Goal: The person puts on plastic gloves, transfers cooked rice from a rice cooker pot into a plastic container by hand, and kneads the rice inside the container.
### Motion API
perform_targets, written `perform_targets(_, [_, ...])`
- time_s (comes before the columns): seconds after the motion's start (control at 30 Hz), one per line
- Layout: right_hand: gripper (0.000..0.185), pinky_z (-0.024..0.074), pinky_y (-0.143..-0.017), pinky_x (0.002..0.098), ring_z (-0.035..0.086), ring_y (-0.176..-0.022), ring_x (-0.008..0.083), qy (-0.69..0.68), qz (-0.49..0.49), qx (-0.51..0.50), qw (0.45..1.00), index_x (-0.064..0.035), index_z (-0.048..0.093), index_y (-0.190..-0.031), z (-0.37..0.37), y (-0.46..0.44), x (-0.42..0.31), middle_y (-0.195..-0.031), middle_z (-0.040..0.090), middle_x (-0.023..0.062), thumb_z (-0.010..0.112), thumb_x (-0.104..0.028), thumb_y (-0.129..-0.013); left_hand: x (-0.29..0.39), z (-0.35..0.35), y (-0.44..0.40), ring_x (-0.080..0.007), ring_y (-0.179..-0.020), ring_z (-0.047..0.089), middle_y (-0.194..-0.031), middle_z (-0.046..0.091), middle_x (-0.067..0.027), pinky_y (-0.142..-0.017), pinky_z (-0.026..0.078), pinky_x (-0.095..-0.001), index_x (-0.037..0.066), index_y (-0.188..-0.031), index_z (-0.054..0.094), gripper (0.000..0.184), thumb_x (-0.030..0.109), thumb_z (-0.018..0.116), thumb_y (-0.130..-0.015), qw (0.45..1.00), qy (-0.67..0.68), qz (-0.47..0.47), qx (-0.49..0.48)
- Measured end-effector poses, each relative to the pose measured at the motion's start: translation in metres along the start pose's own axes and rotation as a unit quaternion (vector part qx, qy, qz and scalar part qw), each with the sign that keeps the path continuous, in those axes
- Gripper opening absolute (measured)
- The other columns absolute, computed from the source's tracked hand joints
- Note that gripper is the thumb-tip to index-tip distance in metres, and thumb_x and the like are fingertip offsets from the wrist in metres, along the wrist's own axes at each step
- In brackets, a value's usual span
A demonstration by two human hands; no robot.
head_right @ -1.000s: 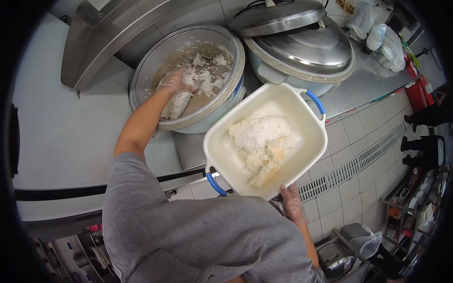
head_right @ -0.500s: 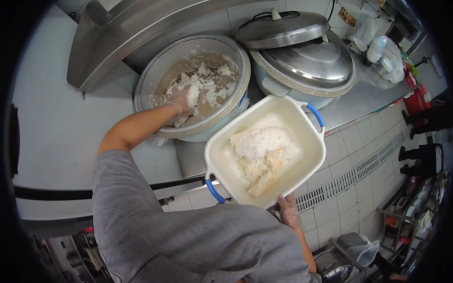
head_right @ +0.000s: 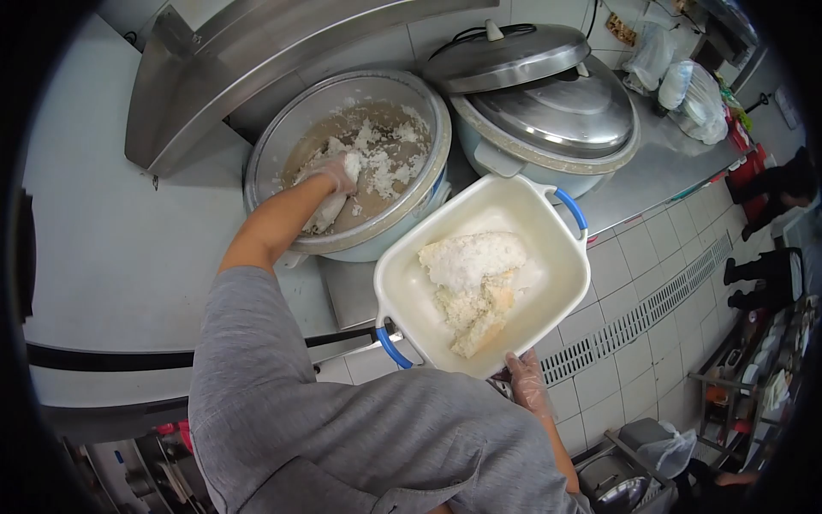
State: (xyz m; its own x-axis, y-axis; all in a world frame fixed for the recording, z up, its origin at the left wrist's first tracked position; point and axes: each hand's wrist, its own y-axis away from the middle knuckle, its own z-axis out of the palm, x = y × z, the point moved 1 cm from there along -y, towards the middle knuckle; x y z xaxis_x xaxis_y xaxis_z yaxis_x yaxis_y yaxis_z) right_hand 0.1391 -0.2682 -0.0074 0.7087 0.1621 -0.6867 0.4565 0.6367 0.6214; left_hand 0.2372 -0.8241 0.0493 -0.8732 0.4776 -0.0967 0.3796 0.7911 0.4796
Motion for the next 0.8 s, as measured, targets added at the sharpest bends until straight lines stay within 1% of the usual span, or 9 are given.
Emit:
perform_targets(0.17, [0.046,0.0561,-0.09,0.0369,0.064,-0.11,0.0261,0.027,-0.036,0.006,0.999,0.0023,0.038,-0.144,-0.012,-0.013,0.013,-0.128,0.059,0.0186,0.05,-0.006,-0.099,-0.001,0.012,0.027,-0.0369,-0.129,0.054,-0.14,0.052,-0.0238,-0.107,0.046,-0.0443,0.022,-0.151,0.037,0.097,0.035,0.081,-0.065,0.989,-0.095,0.075,0.084])
perform_targets(0.33, [0.046,0.0573,-0.087,0.0363,0.066,-0.105,0.0264,0.032,-0.033,-0.002,0.999,0.0034,0.039,-0.143,-0.019,-0.014,0.021,-0.126,0.06,0.0193,0.05,-0.006,-0.099,-0.042,0.012,-0.015,-0.0383,-0.115,0.062,-0.127,0.062,-0.0229,-0.099,0.052,-0.0438,0.016,-0.141,0.049,0.077,0.028,0.077,-0.07,0.979,0.102,0.113,0.135])
perform_targets(0.4, [0.045,0.0581,-0.084,0.0359,0.067,-0.102,0.0264,0.067,-0.007,-0.004,0.998,0.0033,0.04,-0.142,-0.014,-0.011,0.011,-0.124,0.061,0.0195,0.05,-0.007,-0.1,-0.065,0.004,-0.032,-0.0332,-0.1,0.068,-0.114,0.067,-0.02,-0.084,0.057,-0.0436,0.01,-0.128,0.059,0.06,0.028,0.074,-0.073,0.86,0.498,0.073,0.081])
perform_targets(0.43, [0.045,0.0581,-0.084,0.0359,0.067,-0.102,0.0264,0.066,-0.008,-0.005,0.998,0.0033,0.04,-0.142,-0.016,-0.012,0.014,-0.124,0.061,0.0195,0.05,-0.007,-0.1,-0.083,0.01,-0.052,-0.0332,-0.1,0.068,-0.114,0.067,-0.02,-0.084,0.057,-0.0436,0.01,-0.128,0.059,0.06,0.028,0.074,-0.073,0.861,0.497,0.073,0.082])
perform_targets(0.5, [0.043,0.0582,-0.083,0.0359,0.068,-0.101,0.026,0.042,-0.006,0.006,0.999,0.0031,0.041,-0.14,-0.016,-0.014,0.015,-0.122,0.062,0.0193,0.05,-0.008,-0.1,-0.106,0.024,-0.082,-0.0365,-0.092,0.072,-0.107,0.071,-0.0221,-0.081,0.06,-0.047,-0.004,-0.123,0.06,0.05,0.025,0.066,-0.082,0.661,0.742,0.015,-0.111])
perform_targets(0.53, [0.043,0.0582,-0.083,0.0359,0.068,-0.101,0.026,0.042,-0.005,0.005,0.999,0.0031,0.041,-0.14,-0.013,-0.012,0.012,-0.122,0.062,0.0193,0.05,-0.008,-0.1,-0.11,0.027,-0.082,-0.0352,-0.093,0.072,-0.102,0.072,-0.0213,-0.083,0.06,-0.0466,-0.006,-0.115,0.063,0.042,0.024,0.058,-0.087,0.634,0.764,0.047,-0.109])
perform_targets(0.67, [0.04,0.0585,-0.081,0.0352,0.068,-0.099,0.0247,0.036,-0.01,0.008,0.999,0.0026,0.043,-0.137,-0.007,-0.007,0.007,-0.12,0.062,0.0185,0.051,-0.009,-0.099,-0.128,0.039,-0.107,-0.0333,-0.093,0.072,-0.101,0.072,-0.02,-0.086,0.059,-0.0423,-0.003,-0.114,0.066,0.043,0.03,0.062,-0.087,0.659,0.736,0.067,-0.14])
perform_targets(0.73, [0.039,0.0585,-0.08,0.0349,0.068,-0.098,0.0243,0.038,-0.018,-0.002,0.999,0.0023,0.044,-0.136,-0.008,-0.007,0.005,-0.119,0.062,0.0181,0.051,-0.009,-0.099,-0.109,0.029,-0.083,-0.0308,-0.095,0.072,-0.104,0.073,-0.0183,-0.089,0.057,-0.0391,-0.001,-0.115,0.067,0.045,0.033,0.067,-0.086,0.863,0.48,0.14,-0.071])
perform_targets(0.8, [0.04,0.0586,-0.079,0.0345,0.068,-0.098,0.024,0.037,-0.005,0.009,0.999,0.0021,0.043,-0.137,-0.007,-0.006,0.004,-0.119,0.063,0.0174,0.051,-0.009,-0.099,-0.053,0.0,-0.008,-0.0323,-0.111,0.064,-0.123,0.065,-0.0185,-0.098,0.051,-0.0398,-0.001,-0.129,0.058,0.062,0.039,0.071,-0.083,0.911,0.396,0.102,-0.043])
